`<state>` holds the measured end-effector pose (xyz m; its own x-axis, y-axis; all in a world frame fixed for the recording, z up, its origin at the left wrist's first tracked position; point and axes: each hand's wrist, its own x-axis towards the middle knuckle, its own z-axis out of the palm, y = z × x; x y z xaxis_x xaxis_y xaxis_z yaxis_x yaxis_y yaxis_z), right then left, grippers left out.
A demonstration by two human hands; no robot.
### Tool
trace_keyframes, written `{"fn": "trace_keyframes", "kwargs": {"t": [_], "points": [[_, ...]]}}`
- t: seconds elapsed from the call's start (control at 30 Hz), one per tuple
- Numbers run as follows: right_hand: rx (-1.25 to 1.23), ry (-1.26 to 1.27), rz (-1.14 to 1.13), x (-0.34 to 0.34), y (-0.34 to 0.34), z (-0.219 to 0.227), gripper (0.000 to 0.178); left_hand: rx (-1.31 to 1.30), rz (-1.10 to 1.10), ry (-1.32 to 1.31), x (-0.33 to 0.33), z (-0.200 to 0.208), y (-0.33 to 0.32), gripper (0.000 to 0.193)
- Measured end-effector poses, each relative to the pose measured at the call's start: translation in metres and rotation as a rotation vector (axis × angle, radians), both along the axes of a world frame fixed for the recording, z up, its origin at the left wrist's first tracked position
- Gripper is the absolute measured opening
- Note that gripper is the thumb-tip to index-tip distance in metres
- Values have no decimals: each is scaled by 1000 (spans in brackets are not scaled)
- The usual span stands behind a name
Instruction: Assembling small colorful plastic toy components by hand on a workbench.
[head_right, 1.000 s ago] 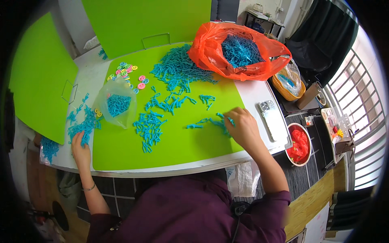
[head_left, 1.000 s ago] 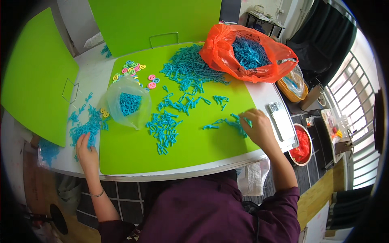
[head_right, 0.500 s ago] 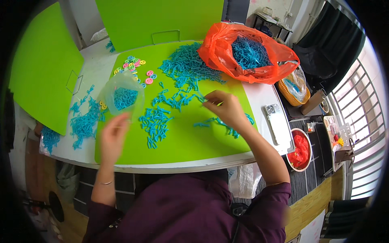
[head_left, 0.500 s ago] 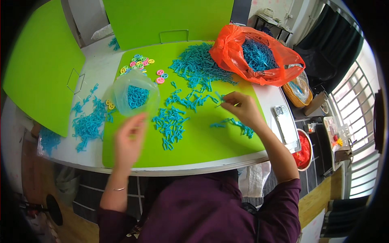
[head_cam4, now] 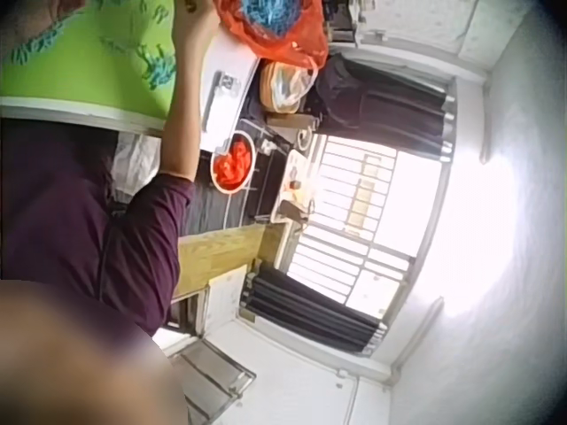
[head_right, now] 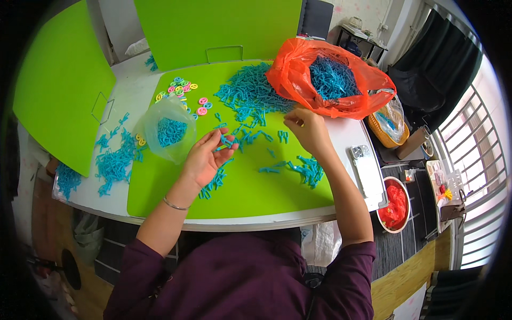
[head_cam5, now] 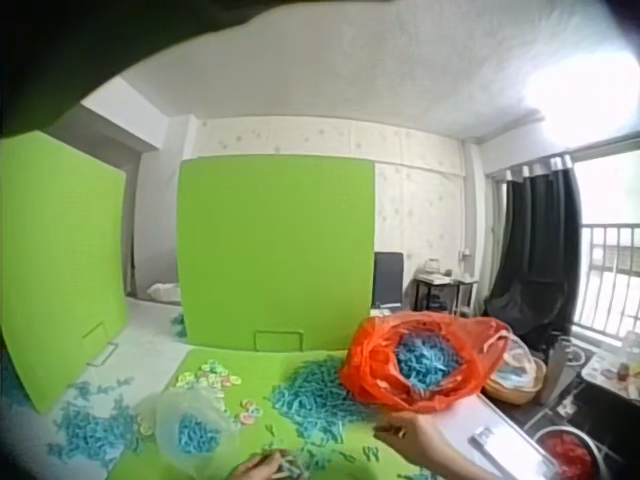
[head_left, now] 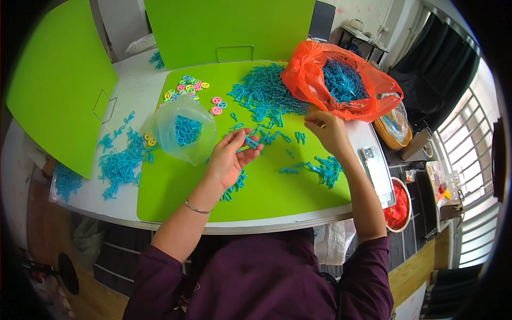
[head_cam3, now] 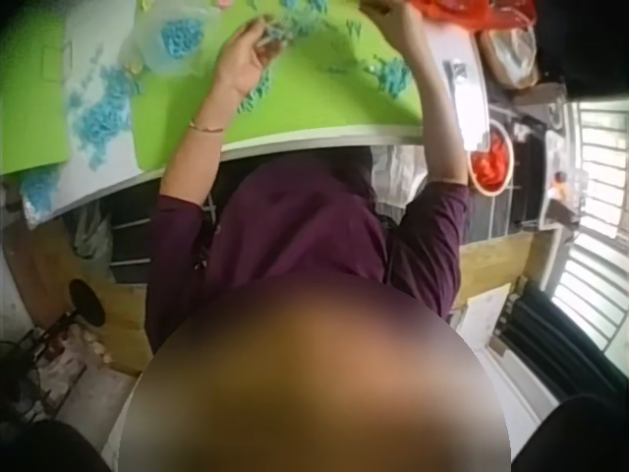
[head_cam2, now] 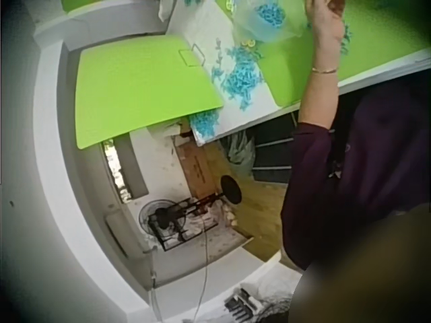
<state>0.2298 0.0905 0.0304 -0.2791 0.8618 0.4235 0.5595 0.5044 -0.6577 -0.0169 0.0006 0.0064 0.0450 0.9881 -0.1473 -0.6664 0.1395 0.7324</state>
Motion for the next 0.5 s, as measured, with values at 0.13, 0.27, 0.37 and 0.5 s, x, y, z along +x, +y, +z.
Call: {"fn": "trace_keyframes", "kwargs": {"t": [0.13, 0.27, 0.37, 0.5], "points": [[-33, -164, -16, -6, 1, -24, 20, 4, -78, 48, -5, -6, 0, 24], [187, -229, 16, -11, 4, -46, 24, 24, -193, 115, 7, -7, -4, 24], [239, -339, 69, -16, 4, -48, 24, 23, -248, 134, 10, -15, -5, 26], [174, -279, 89, -15, -3, -42, 20, 22, -285, 189, 13, -8, -8, 27]]}}
